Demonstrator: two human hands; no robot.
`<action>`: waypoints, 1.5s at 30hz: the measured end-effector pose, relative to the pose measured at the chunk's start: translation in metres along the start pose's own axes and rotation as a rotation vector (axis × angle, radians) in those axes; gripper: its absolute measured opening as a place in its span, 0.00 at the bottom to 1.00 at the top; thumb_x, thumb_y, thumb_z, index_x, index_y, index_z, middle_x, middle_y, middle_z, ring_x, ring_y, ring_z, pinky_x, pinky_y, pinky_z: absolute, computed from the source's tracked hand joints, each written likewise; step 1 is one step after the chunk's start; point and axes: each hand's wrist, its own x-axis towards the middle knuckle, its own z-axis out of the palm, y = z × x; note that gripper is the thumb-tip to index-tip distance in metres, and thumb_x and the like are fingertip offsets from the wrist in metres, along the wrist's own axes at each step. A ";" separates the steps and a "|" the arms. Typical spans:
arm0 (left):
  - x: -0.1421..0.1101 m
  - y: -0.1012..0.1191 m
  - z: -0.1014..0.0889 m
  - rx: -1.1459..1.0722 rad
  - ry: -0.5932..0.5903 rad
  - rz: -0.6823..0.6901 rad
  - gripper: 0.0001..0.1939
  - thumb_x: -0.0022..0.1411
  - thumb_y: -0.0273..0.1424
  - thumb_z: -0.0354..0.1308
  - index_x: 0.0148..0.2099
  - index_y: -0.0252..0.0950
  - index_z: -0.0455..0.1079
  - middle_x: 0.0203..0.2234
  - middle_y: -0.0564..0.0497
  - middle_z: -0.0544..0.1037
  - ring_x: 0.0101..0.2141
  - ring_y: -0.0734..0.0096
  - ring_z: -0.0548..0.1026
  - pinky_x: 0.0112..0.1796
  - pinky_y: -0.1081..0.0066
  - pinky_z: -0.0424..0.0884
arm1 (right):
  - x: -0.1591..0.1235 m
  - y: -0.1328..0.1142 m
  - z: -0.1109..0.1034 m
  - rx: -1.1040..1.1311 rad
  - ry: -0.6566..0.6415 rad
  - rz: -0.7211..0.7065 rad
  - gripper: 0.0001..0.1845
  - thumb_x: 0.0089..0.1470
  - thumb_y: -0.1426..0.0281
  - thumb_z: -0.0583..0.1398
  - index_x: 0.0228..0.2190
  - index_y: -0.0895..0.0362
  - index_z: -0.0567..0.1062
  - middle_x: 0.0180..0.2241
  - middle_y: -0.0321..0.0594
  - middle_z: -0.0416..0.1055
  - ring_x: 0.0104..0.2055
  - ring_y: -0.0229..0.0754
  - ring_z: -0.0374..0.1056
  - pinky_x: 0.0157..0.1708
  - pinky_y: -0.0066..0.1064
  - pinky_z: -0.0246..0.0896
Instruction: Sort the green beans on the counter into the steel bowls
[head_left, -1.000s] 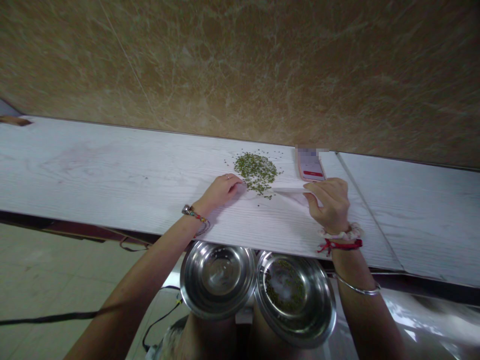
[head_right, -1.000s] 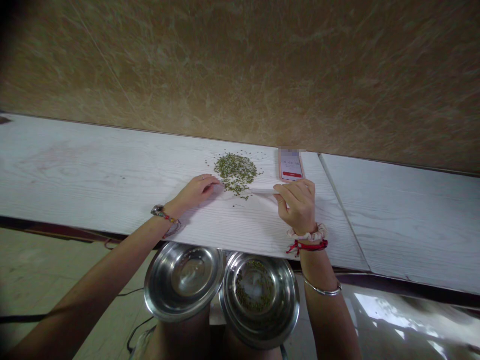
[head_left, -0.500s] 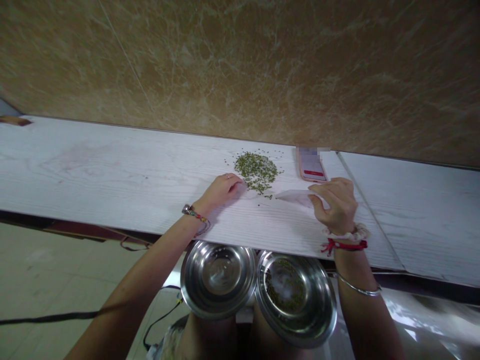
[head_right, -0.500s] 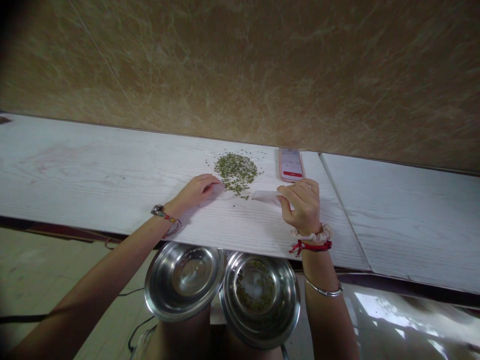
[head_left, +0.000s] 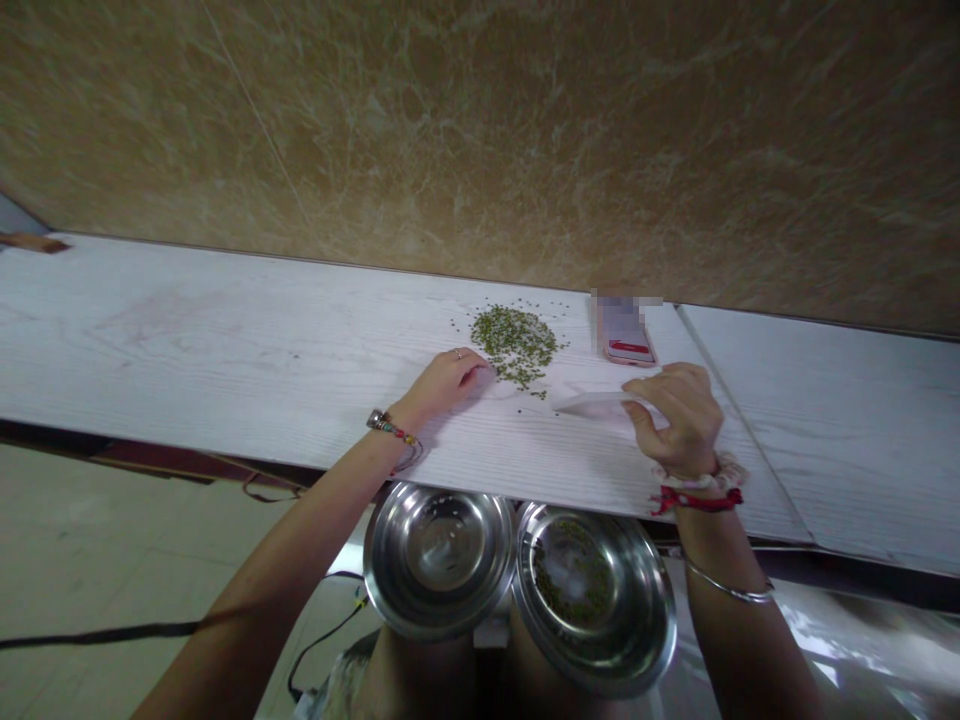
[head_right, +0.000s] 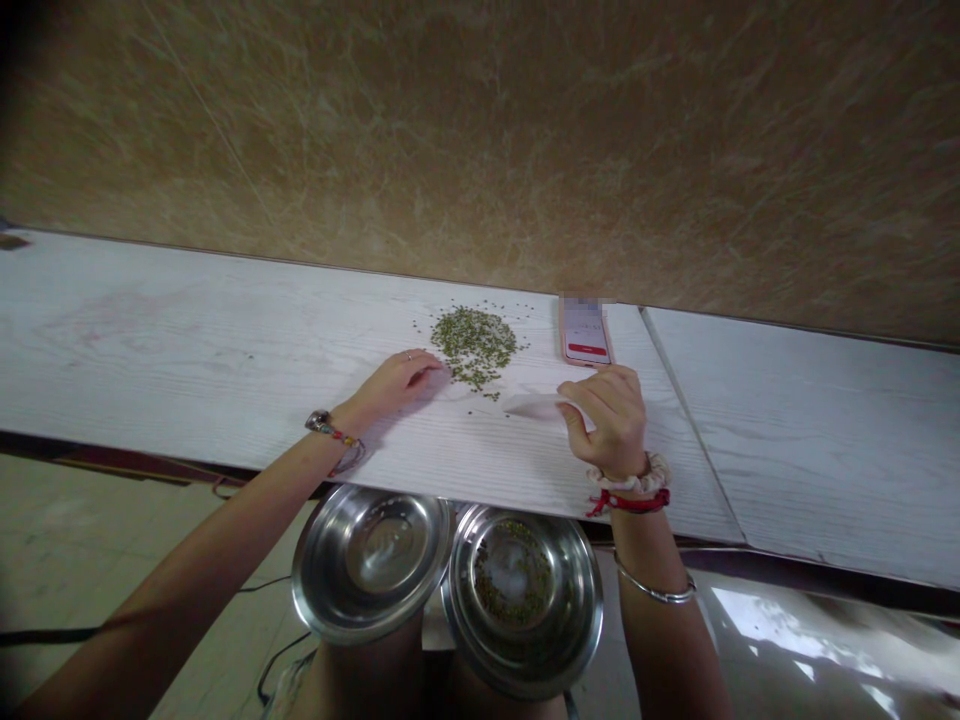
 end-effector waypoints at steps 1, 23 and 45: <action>0.000 0.000 0.000 -0.001 0.000 0.004 0.13 0.57 0.20 0.48 0.40 0.35 0.70 0.38 0.48 0.77 0.40 0.68 0.74 0.45 0.64 0.71 | 0.001 -0.001 -0.001 0.003 0.010 -0.014 0.03 0.49 0.73 0.57 0.26 0.55 0.72 0.21 0.34 0.72 0.25 0.37 0.65 0.35 0.35 0.60; -0.003 0.014 0.000 0.128 -0.021 0.395 0.10 0.61 0.25 0.50 0.39 0.36 0.72 0.37 0.49 0.78 0.39 0.71 0.74 0.42 0.68 0.69 | -0.011 -0.056 -0.069 0.131 -0.144 0.051 0.08 0.47 0.78 0.58 0.31 0.54 0.71 0.23 0.33 0.71 0.25 0.36 0.65 0.37 0.38 0.62; 0.001 0.001 0.007 0.069 0.054 0.257 0.11 0.60 0.22 0.47 0.38 0.36 0.71 0.34 0.49 0.79 0.38 0.69 0.75 0.41 0.66 0.71 | 0.013 -0.049 -0.011 -0.104 -0.105 0.097 0.04 0.54 0.74 0.57 0.33 0.55 0.71 0.23 0.36 0.71 0.29 0.40 0.65 0.37 0.35 0.55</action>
